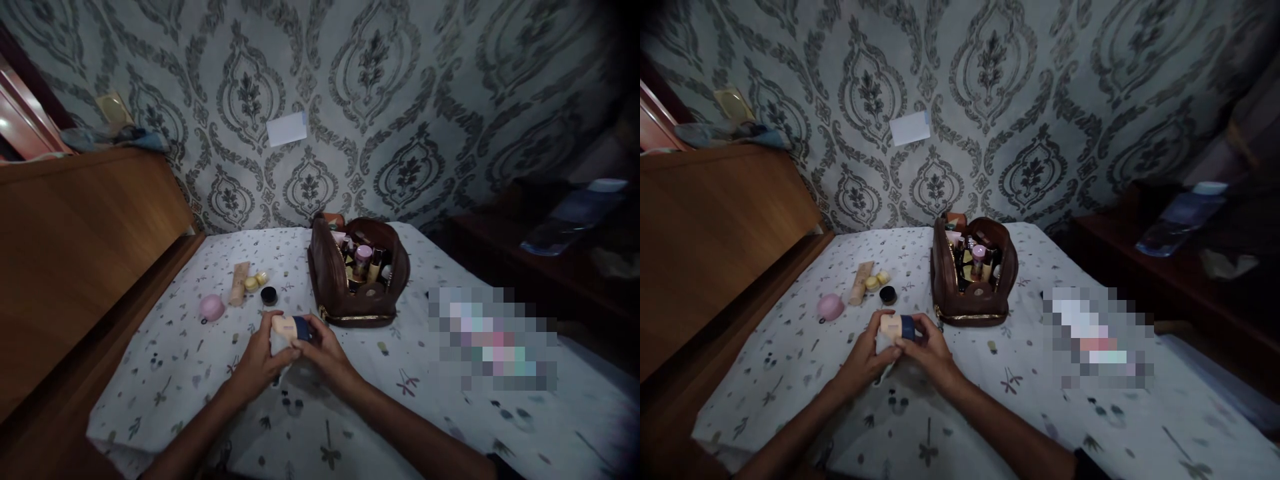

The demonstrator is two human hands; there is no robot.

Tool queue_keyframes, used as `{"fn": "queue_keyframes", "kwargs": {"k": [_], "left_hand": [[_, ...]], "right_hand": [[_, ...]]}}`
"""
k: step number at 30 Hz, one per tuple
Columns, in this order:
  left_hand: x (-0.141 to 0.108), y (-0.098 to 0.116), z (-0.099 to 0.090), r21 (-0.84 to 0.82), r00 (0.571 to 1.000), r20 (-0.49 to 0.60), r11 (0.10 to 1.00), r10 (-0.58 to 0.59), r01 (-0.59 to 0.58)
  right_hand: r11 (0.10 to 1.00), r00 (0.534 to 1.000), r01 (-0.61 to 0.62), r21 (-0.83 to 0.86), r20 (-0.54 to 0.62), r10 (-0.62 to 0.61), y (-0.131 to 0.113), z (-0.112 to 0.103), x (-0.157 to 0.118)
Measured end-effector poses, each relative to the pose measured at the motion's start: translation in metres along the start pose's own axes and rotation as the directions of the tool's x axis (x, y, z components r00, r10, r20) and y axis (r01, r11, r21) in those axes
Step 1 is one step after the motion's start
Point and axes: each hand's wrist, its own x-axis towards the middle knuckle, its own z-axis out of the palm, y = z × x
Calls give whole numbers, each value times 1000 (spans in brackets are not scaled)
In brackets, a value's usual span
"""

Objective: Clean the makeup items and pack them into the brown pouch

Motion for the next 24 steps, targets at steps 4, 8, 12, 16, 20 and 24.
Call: {"fn": "queue_keyframes", "kwargs": {"k": [4,8,12,16,20,24], "left_hand": [[-3,0,0,170,998,20,984,-63,58],[-4,3,-3,291,999,3,956,-49,46],[-3,8,-6,410,1000,14,912,-13,6],[-2,9,-9,549,999,33,835,23,-38],[-2,5,-16,575,993,77,810,85,-114],[-1,0,-25,534,982,35,827,187,-176]], "right_hand": [[992,995,-97,81,7,97,6,0,0],[978,985,-170,116,10,170,7,2,1],[962,974,-225,153,72,216,9,2,4],[937,964,-258,234,119,236,10,1,5],[917,971,-237,321,70,227,2,1,3],[920,980,-192,340,24,196,-7,-1,1]]}}
